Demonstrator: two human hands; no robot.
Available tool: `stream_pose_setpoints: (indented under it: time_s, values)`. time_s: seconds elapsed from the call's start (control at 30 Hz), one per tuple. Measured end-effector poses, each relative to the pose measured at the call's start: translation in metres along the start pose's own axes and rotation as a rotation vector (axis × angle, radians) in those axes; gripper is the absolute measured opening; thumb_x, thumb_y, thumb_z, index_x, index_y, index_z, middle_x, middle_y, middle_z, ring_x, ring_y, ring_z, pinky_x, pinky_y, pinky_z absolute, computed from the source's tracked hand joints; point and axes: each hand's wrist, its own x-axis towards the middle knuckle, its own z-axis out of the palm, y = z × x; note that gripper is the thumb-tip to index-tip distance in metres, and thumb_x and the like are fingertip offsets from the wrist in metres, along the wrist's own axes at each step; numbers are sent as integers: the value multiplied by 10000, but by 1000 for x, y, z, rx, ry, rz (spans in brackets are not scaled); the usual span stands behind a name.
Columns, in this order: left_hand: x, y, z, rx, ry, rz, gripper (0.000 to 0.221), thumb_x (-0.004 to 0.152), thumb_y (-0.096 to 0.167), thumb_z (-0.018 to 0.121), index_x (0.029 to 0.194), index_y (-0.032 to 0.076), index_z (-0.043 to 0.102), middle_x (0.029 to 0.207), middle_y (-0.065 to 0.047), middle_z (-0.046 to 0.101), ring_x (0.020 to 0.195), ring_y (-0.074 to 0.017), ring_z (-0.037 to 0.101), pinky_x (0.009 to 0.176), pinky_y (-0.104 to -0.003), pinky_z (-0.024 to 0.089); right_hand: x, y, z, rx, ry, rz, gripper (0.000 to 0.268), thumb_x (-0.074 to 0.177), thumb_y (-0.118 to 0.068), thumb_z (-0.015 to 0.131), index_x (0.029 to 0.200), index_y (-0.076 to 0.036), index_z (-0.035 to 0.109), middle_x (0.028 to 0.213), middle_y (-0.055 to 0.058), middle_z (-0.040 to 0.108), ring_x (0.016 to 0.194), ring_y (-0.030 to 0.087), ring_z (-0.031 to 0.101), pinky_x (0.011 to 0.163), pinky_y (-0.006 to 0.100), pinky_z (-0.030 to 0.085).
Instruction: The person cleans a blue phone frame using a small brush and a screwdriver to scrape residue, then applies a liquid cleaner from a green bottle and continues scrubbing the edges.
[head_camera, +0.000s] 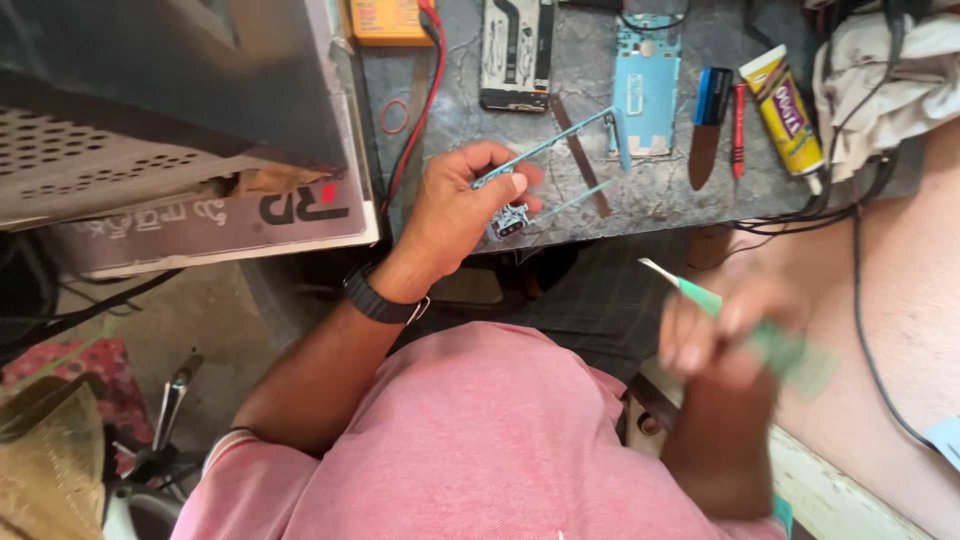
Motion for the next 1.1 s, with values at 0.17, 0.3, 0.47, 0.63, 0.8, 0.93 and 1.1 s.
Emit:
stream_pose_setpoints:
  time_s: [0.17,0.3,0.47,0.63,0.8,0.93,1.1]
  values:
    - [2,-10,6,-97,-29,-53,260,940,16,635,1170,-84,702,1057,-108,751,985,-171,727,831,-285,581,79,52,-11,-203,50,-65,300,1058,-252,701,1208,-5,621,1017,187,686,882,272,714,767,462,638]
    - [5,-1,0,-89,-134,-127,344,989,103,575,1264,-73,682,1131,-118,736,1060,-179,719,871,-302,552,93,82,-7,-263,143,-105,273,1081,-206,671,1239,-1,584,1006,187,683,849,277,708,814,474,639]
    - [15,9,3,-260,-223,-329,313,938,91,545,1203,-33,658,1092,-75,723,984,-190,725,766,-352,600,94,82,-9,-223,149,-83,179,1065,-33,697,1171,-43,553,988,184,689,828,258,706,838,441,621]
    - [13,5,7,292,-249,-82,255,1017,93,555,1176,-27,714,953,-90,651,863,-125,597,773,-284,529,96,72,0,-727,75,-219,150,995,23,652,1131,-13,600,1051,197,729,851,255,755,784,371,635]
    - [10,14,10,432,-234,-138,302,955,82,513,1193,36,693,951,-36,781,738,-79,606,676,-269,522,103,72,10,-1143,-75,-364,198,936,86,702,1100,-4,637,1029,232,725,854,285,744,749,350,604]
    - [14,22,8,382,-260,-34,320,966,70,517,1250,24,658,975,-36,785,855,-70,669,785,-258,550,104,73,10,-1173,-83,-391,201,957,71,704,1097,-24,594,1016,201,732,872,285,757,735,338,619]
    - [15,24,11,444,-233,-117,300,1064,162,494,1263,31,676,915,-39,790,793,-92,659,733,-273,546,105,74,8,-1197,-84,-371,206,954,74,702,1096,-27,592,1015,205,731,880,291,758,738,338,618]
